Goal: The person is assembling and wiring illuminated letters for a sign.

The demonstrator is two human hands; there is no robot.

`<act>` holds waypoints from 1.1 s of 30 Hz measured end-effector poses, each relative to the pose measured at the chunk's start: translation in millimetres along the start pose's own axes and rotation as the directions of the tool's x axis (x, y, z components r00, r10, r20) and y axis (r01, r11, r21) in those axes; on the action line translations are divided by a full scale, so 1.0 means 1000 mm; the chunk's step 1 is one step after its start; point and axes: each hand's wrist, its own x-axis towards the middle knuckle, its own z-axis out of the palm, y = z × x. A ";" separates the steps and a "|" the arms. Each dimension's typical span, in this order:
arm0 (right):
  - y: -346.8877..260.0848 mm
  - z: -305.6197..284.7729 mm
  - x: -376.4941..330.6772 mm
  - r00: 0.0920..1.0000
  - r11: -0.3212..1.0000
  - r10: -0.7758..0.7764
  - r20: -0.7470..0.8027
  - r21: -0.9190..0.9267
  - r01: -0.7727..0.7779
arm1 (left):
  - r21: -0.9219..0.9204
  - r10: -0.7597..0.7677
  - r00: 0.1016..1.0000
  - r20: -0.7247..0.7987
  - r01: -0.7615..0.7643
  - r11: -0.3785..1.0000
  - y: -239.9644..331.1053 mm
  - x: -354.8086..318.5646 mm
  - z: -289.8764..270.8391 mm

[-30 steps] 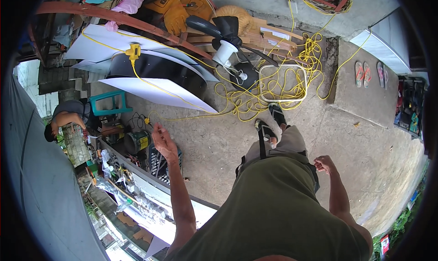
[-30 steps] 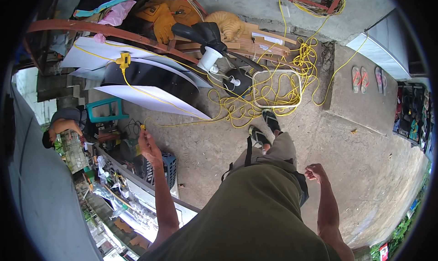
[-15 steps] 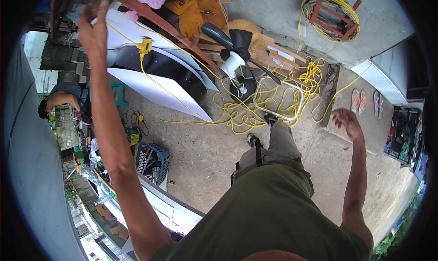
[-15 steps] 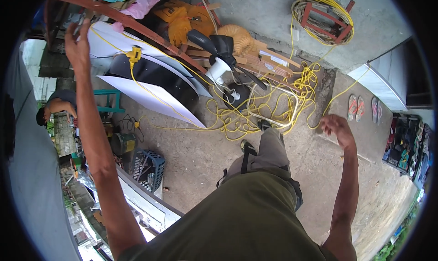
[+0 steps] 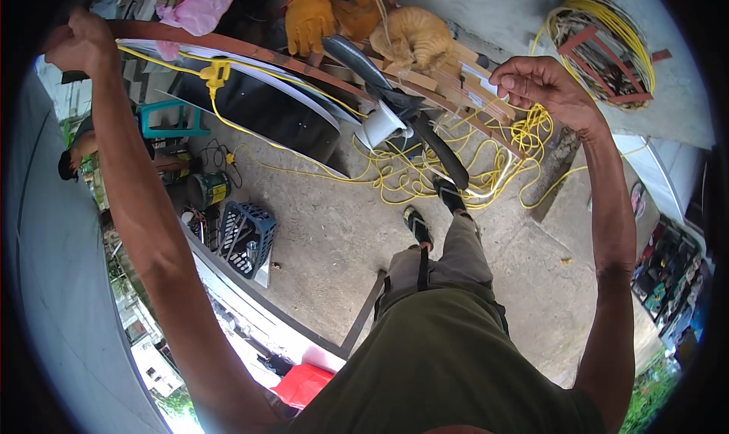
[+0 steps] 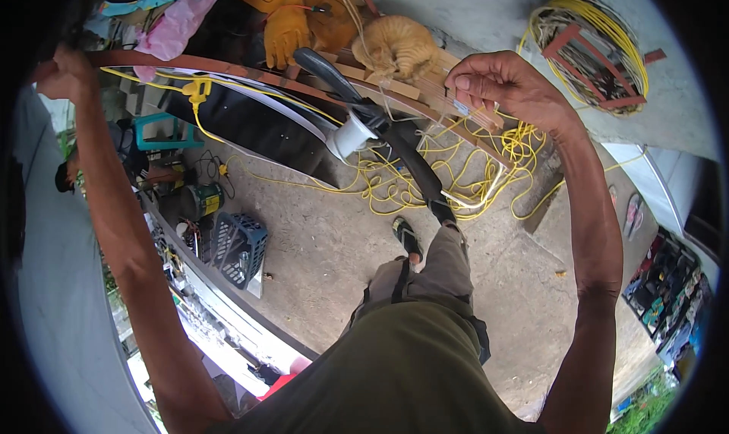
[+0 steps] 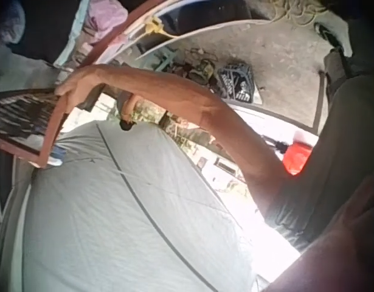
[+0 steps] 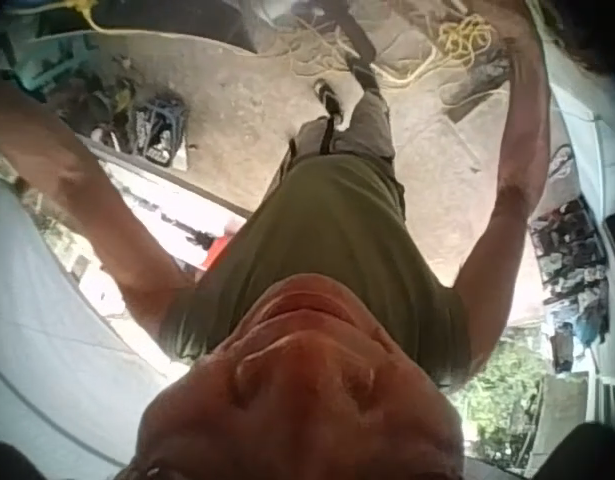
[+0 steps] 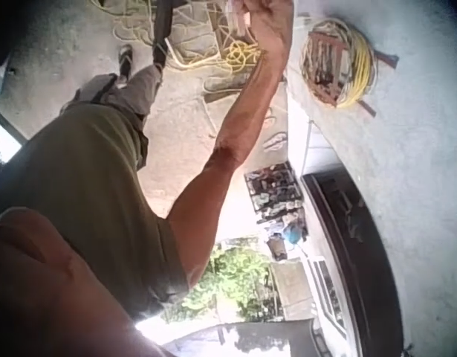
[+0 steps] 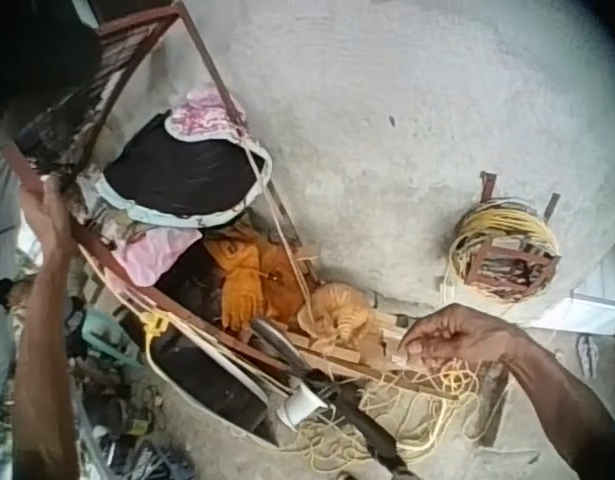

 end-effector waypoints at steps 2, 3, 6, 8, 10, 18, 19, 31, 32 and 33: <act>-0.013 -0.002 0.040 0.998 0.999 -0.031 0.052 -0.023 0.032 | 0.004 0.000 1.000 -0.015 0.000 1.000 0.008 -0.005 -0.001; -0.019 -0.004 0.065 0.994 0.996 -0.054 0.098 -0.060 0.060 | -0.032 0.087 0.994 -0.067 -0.089 0.995 0.013 -0.008 -0.002; -0.030 0.006 0.144 0.955 0.980 -0.168 0.243 -0.060 0.188 | -0.004 0.154 0.972 -0.176 -0.157 0.988 0.030 -0.016 -0.002; -0.031 0.021 0.204 0.920 0.976 -0.173 0.351 -0.063 0.207 | 0.064 0.063 0.978 -0.198 -0.052 0.997 0.039 -0.019 -0.002; -0.024 0.045 0.263 0.897 0.974 -0.215 0.387 0.013 0.227 | -0.006 0.079 0.966 -0.246 -0.083 0.997 0.044 -0.021 0.001; 0.011 0.136 0.494 0.949 0.966 -0.181 0.257 0.226 0.123 | 0.118 0.015 0.968 -0.251 0.016 0.993 0.054 -0.028 0.000; 0.014 0.142 0.515 0.951 0.967 -0.182 0.250 0.222 0.127 | 0.064 -0.095 0.986 -0.139 0.104 0.993 0.057 -0.028 -0.005; 0.055 0.162 0.602 0.965 0.962 -0.255 0.064 0.119 0.246 | 0.069 -0.059 0.992 -0.114 0.068 0.995 0.039 -0.047 -0.020; 0.059 0.160 0.600 0.963 0.961 -0.266 0.053 0.097 0.260 | 0.074 -0.052 0.991 -0.120 0.061 0.995 0.037 -0.050 -0.021; 0.062 0.155 0.599 0.959 0.958 -0.280 0.039 0.071 0.277 | 0.074 -0.046 0.990 -0.134 0.056 0.996 0.036 -0.053 -0.022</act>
